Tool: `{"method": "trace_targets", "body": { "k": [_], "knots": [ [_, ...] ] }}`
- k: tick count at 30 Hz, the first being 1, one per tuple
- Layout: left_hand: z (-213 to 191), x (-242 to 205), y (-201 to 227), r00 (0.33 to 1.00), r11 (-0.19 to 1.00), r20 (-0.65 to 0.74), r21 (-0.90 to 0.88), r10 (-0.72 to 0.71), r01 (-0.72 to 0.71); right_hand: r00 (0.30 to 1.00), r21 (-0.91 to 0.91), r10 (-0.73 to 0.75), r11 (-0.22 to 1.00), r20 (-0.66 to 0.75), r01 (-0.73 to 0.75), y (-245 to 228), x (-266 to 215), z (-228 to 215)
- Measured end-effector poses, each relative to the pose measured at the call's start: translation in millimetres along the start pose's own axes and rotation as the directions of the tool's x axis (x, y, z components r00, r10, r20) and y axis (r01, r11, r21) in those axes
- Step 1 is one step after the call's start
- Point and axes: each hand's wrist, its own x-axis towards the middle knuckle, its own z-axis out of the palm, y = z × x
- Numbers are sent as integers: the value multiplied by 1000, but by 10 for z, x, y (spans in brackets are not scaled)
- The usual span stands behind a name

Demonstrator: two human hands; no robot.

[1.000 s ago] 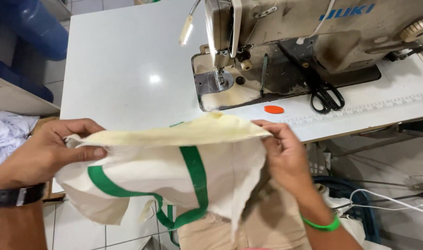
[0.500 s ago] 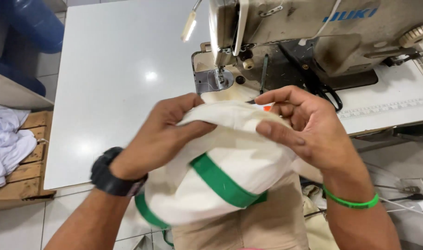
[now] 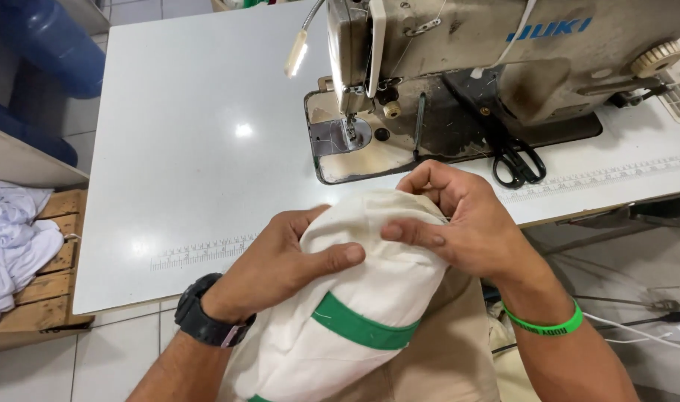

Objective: Sewing fabric strips and components together to assemble a tote bag using an industrial sewing machine and scissors.

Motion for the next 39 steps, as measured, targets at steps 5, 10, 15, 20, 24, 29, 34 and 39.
{"method": "trace_targets", "body": {
  "k": [5, 10, 15, 20, 24, 29, 34, 39],
  "knots": [
    [73, 49, -103, 997, 999, -73, -38, -24, 21, 951, -229, 293, 923, -101, -309, -316, -29, 81],
    [177, 138, -587, 973, 881, -213, -438, 90, -178, 968, -245, 221, 951, 117, -188, -43, 72, -77],
    [263, 91, -859, 962, 758, -172, -593, 210, -271, 947, -151, 206, 973, 245, -172, 175, 86, -174],
    [175, 56, -949, 930, 913, 235, -361, 284, -188, 993, -250, -112, 961, 43, 119, 7, -8, 121],
    [231, 79, -1096, 950, 752, 182, -655, 254, -76, 992, -258, -120, 958, 44, 127, 41, -18, 136],
    [223, 8, -768, 981, 953, 171, -271, -92, 137, 958, -350, -286, 897, 4, 270, 124, -55, 104],
    [409, -68, -908, 980, 835, -116, -514, 160, -198, 785, -529, -616, 646, 63, 550, 239, -16, 130],
    [376, -120, -1038, 960, 730, -151, -625, 236, -278, 532, -752, -843, 399, -77, 524, 162, -560, 129]
  ]
}}
